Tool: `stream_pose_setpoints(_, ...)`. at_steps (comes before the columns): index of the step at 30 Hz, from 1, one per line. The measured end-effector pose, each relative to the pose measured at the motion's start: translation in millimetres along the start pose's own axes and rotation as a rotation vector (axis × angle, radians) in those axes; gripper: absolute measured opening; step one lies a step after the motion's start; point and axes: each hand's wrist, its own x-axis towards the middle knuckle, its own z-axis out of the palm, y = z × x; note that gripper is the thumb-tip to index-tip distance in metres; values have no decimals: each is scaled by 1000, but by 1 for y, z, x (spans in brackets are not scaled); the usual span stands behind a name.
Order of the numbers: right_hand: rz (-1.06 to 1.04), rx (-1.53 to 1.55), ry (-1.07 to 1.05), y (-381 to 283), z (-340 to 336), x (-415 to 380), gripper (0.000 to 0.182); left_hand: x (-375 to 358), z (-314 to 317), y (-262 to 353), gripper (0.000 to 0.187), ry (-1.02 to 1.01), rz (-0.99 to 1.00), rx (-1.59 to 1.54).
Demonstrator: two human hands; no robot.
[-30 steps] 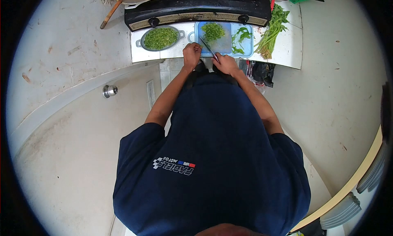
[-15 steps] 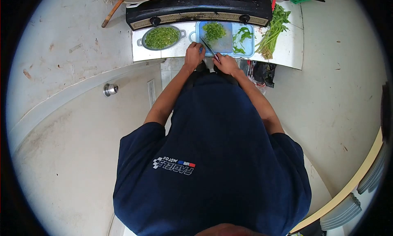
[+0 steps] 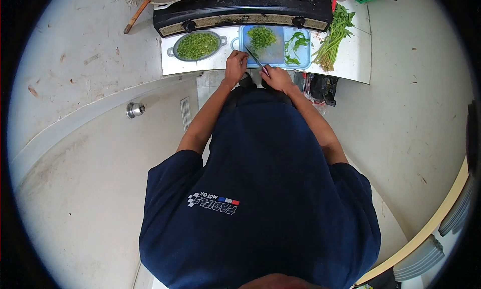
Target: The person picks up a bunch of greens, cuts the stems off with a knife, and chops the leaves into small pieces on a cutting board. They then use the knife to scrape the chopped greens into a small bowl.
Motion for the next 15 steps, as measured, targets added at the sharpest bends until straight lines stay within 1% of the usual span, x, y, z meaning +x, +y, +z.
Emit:
stream_pose_setpoints(2, -1, -17, -16, -1, -1, 0, 41, 1, -1, 8, 13, 9, -120, -53)
stream_pose_setpoints(6, 12, -10, -16, -5, -5, -2, 41, 2, -2, 3, 13, -2, -161, -72)
stream_pose_setpoints(8, 19, -23, -26, -6, -5, -2, 41, 4, -3, 3, 15, -67, -188, -23)
stream_pose_setpoints(9, 19, -22, -26, -4, -4, -2, 41, 3, -2, 1, 15, -67, -188, -23)
stream_pose_setpoints(11, 7, -33, -25, -2, 0, -1, 42, 2, 0, -5, 15, -66, -63, 67)
stream_pose_setpoints(12, 7, -32, -24, -3, -1, -1, 42, 2, -2, -2, 15, -67, -63, 68)
stream_pose_setpoints(14, 13, -23, -34, -4, -1, -1, 42, 2, -5, 4, 13, -97, 46, 132)
stream_pose_setpoints(15, 13, -22, -33, -4, -1, -1, 42, 1, -4, 2, 13, -98, 46, 133)
